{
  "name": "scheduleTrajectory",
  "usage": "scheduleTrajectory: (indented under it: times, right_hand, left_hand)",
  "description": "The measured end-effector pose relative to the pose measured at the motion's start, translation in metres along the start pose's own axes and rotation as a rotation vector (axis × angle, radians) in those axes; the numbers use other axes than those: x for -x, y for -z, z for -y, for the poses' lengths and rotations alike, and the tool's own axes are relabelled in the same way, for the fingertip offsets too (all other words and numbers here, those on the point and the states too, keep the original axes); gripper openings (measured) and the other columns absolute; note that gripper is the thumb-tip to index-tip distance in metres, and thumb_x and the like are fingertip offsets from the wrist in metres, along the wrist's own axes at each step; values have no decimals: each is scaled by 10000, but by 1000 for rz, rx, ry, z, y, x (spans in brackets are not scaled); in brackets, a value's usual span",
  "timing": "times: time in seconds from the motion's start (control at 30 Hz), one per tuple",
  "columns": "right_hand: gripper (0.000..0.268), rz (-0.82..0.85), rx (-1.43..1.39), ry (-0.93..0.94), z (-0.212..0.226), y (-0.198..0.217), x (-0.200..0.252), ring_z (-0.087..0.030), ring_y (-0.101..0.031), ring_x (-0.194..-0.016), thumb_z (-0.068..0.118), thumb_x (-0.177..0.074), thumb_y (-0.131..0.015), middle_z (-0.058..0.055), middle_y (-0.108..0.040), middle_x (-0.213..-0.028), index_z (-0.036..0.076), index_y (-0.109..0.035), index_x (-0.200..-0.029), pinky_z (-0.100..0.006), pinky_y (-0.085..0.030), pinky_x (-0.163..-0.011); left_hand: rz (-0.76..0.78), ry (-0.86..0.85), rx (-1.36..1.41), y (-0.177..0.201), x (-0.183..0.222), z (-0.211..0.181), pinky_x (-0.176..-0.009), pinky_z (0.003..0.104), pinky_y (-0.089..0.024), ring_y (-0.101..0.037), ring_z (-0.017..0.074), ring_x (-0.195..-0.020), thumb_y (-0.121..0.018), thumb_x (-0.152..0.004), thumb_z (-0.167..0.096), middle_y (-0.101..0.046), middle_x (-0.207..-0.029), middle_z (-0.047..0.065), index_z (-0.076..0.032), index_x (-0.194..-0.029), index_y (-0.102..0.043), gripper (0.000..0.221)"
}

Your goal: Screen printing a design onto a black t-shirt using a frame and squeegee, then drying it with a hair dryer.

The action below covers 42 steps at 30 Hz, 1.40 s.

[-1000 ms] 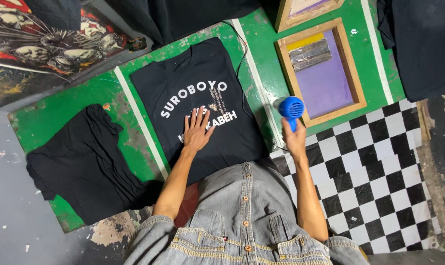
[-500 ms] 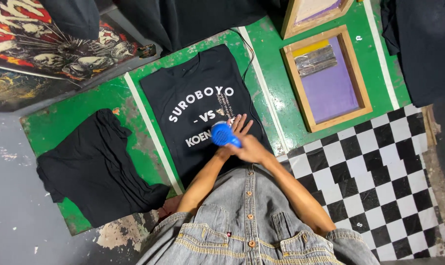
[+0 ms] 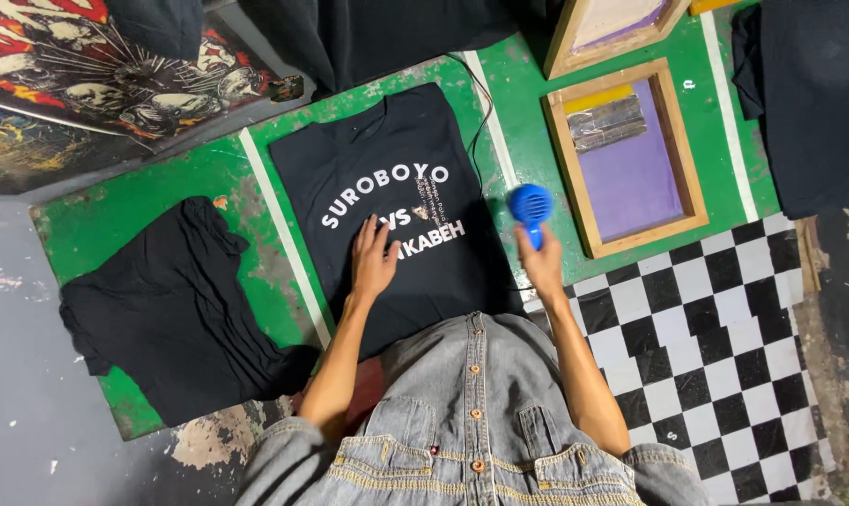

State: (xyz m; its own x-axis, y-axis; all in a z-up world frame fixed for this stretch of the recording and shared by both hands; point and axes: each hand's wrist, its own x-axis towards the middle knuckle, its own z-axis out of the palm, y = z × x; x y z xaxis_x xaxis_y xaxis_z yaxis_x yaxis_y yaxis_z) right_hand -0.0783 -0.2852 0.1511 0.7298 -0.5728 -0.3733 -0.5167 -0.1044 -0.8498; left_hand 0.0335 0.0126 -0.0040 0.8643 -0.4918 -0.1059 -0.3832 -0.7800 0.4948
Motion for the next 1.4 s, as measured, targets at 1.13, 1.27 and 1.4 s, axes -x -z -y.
scheduleTrajectory:
  times: [1.13, 1.27, 1.4]
  right_hand:
    - [270, 27, 4, -53, -10, -21, 15, -140, -544, -453, 267, -983, -731, -38, -562, -535, 120, -616, -786, -251, -410, -450]
    - [253, 140, 19, 9, 32, -53, 30, -85, -468, -484, 238, -956, -747, 14, -513, -558, 117, -614, -778, -228, -360, -452]
    - [239, 247, 91, 110, 58, -99, 41, -111, -465, -508, 255, -891, -812, 13, -518, -568, 129, -653, -764, -253, -363, -470]
  left_hand:
    - [-328, 366, -35, 27, -42, 92, -907, 457, -535, -589, 293, -1114, -637, -946, -330, -559, -1295, 8, -213, -1249, -652, 325]
    - [-365, 88, -280, 10, -38, 66, -1003, 529, -449, -499, 360, -1264, -664, -883, -237, -511, -1351, 123, -133, -1323, -613, 455]
    - [-257, 49, -185, 2, -31, 24, -1108, 543, -407, -419, 392, -1401, -686, -885, -196, -478, -1463, 152, -112, -1372, -590, 504]
